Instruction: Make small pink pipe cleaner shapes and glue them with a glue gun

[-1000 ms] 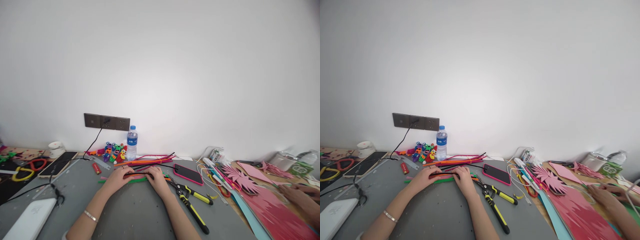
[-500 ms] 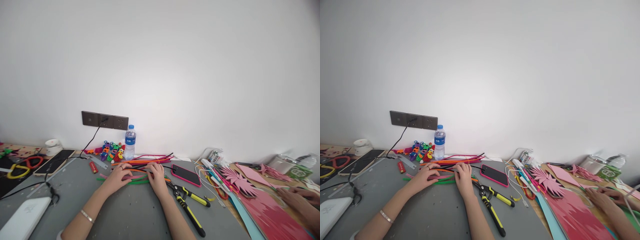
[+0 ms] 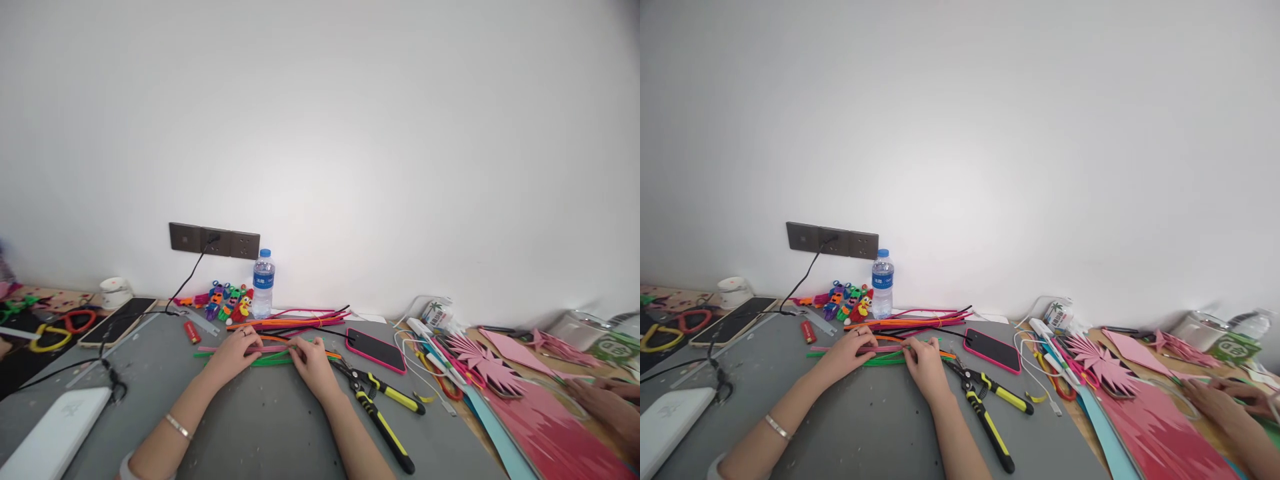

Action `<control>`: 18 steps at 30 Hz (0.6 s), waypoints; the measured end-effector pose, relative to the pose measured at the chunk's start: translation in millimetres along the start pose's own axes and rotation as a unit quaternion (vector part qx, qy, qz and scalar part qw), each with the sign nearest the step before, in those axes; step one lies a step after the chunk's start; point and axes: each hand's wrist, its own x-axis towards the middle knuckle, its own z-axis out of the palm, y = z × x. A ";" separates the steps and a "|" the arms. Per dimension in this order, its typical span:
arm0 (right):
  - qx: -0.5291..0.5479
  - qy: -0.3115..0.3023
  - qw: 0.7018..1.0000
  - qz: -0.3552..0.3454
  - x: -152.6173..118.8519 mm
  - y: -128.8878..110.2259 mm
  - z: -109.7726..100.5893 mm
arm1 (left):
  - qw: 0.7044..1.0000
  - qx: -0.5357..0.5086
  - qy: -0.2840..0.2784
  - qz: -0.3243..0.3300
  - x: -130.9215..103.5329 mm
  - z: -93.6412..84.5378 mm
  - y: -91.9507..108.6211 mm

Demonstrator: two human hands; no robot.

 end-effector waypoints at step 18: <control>-0.004 0.168 0.985 0.037 1.4 13.0 -3.3 | 0.997 0.065 0.018 -0.029 -4.0 -34.3 0.5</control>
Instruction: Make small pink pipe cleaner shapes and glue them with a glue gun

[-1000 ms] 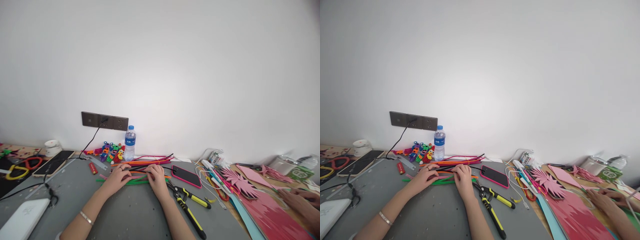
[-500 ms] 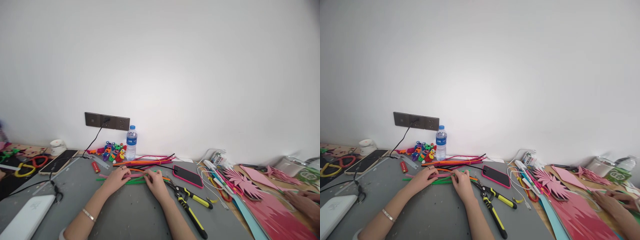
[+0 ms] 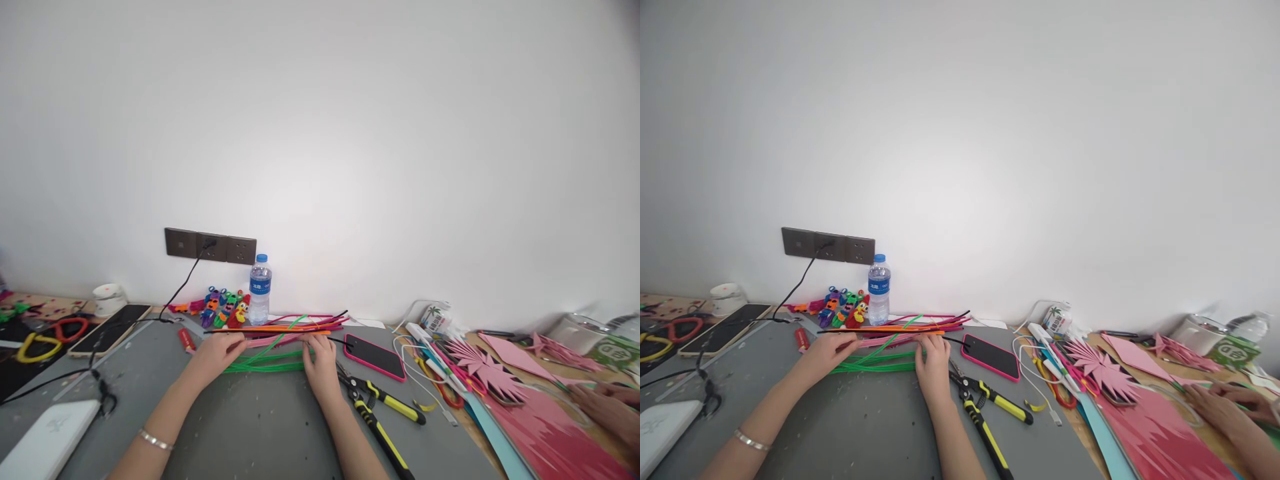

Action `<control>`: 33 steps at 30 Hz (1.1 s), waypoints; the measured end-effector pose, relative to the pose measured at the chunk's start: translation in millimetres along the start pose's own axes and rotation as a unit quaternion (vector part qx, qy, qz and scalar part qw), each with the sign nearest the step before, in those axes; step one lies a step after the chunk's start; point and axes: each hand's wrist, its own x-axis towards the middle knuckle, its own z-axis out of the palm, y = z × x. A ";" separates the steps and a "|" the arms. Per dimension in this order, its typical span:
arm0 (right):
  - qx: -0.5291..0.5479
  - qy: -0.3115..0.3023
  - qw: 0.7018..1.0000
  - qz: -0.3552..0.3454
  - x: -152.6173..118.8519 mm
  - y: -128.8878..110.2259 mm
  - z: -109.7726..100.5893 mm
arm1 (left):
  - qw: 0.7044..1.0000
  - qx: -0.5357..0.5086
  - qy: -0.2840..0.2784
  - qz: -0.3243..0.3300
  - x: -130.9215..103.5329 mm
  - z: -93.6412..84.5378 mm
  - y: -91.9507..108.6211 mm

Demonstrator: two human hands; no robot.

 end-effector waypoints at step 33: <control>0.178 -0.151 0.972 -0.026 1.2 -18.9 -21.1 | 0.998 -0.010 -0.049 -0.035 -0.4 11.7 25.3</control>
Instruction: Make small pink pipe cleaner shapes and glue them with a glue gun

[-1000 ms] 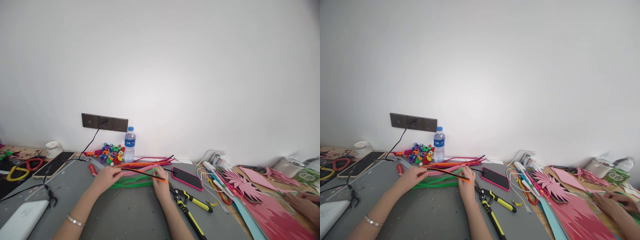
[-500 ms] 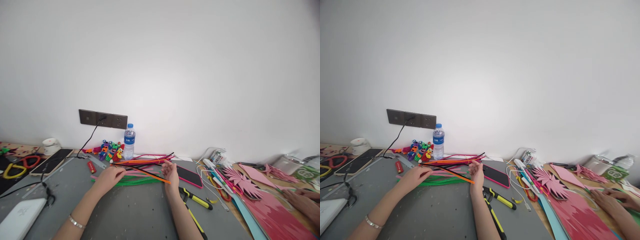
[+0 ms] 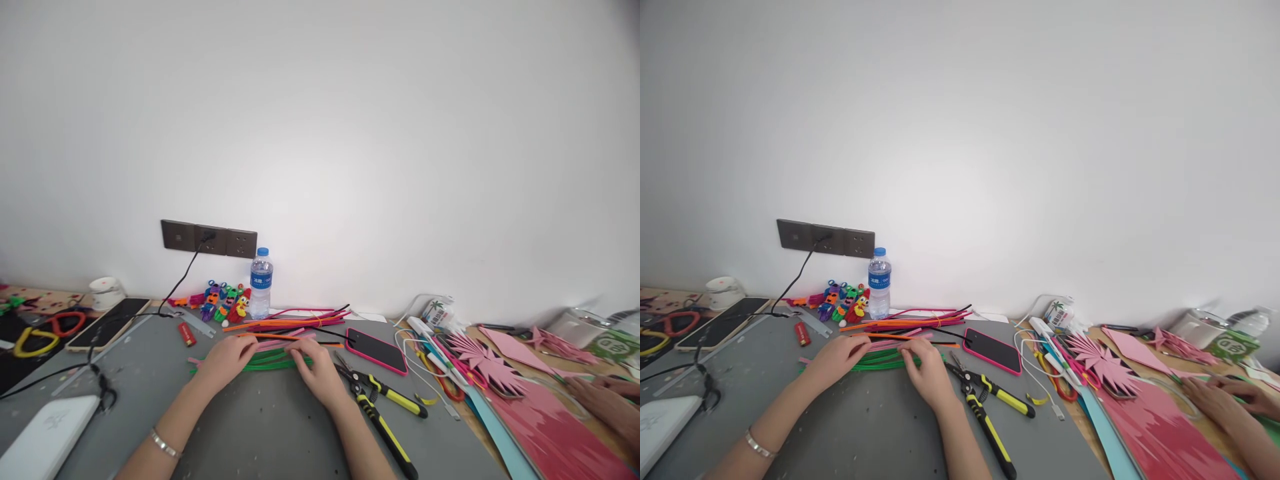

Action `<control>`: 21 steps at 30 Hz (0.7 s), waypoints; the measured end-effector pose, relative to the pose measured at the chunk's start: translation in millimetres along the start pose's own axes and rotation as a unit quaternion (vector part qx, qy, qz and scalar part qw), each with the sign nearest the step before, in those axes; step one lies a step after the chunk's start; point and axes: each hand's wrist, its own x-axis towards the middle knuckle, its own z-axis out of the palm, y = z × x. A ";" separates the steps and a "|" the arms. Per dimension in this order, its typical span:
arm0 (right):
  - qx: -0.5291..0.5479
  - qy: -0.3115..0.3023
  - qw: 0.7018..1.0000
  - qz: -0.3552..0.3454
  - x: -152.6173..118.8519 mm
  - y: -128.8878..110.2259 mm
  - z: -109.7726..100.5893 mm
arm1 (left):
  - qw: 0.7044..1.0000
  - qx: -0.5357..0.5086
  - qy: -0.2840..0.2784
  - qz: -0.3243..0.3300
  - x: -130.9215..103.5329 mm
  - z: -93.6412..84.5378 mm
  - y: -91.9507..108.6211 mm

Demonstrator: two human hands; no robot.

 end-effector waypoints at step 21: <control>0.023 0.163 0.980 0.110 -0.3 25.9 -3.3 | 0.933 -0.190 0.299 -0.066 -2.7 -5.5 5.5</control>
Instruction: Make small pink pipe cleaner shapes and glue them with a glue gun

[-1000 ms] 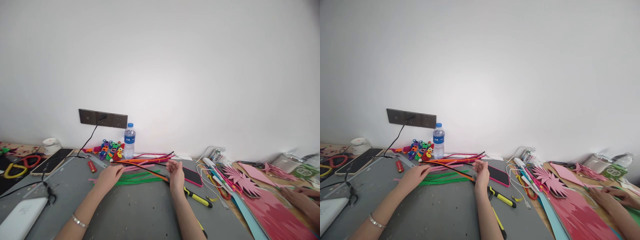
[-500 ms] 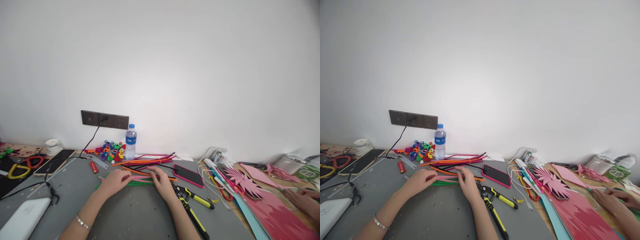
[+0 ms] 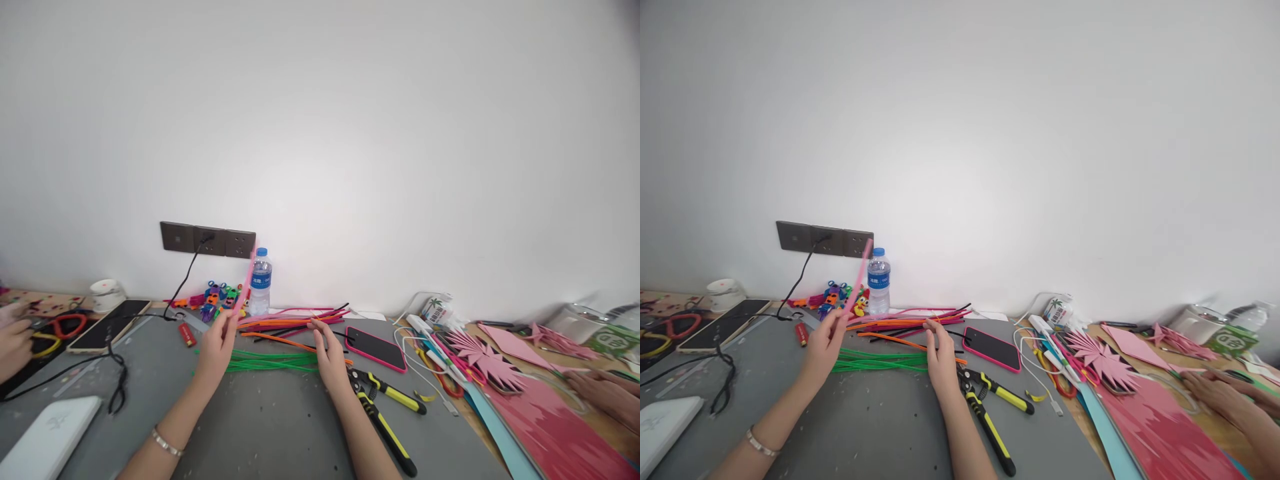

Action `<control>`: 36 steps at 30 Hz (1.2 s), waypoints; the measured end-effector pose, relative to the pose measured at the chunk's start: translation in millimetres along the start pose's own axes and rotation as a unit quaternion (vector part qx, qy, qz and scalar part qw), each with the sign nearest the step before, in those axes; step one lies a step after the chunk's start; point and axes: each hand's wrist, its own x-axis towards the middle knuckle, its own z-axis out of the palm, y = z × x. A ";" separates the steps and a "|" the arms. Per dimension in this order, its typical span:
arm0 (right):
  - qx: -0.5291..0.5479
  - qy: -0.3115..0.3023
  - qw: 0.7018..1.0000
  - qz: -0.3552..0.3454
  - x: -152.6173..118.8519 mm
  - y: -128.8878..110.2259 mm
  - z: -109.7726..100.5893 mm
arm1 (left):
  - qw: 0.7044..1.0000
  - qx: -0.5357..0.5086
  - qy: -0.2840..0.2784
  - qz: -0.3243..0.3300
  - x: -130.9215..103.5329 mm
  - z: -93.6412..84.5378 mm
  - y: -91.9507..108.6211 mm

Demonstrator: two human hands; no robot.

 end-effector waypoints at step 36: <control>0.483 0.067 0.858 0.159 14.8 -4.0 -17.6 | 0.953 0.132 -0.265 0.067 -2.3 8.8 -10.1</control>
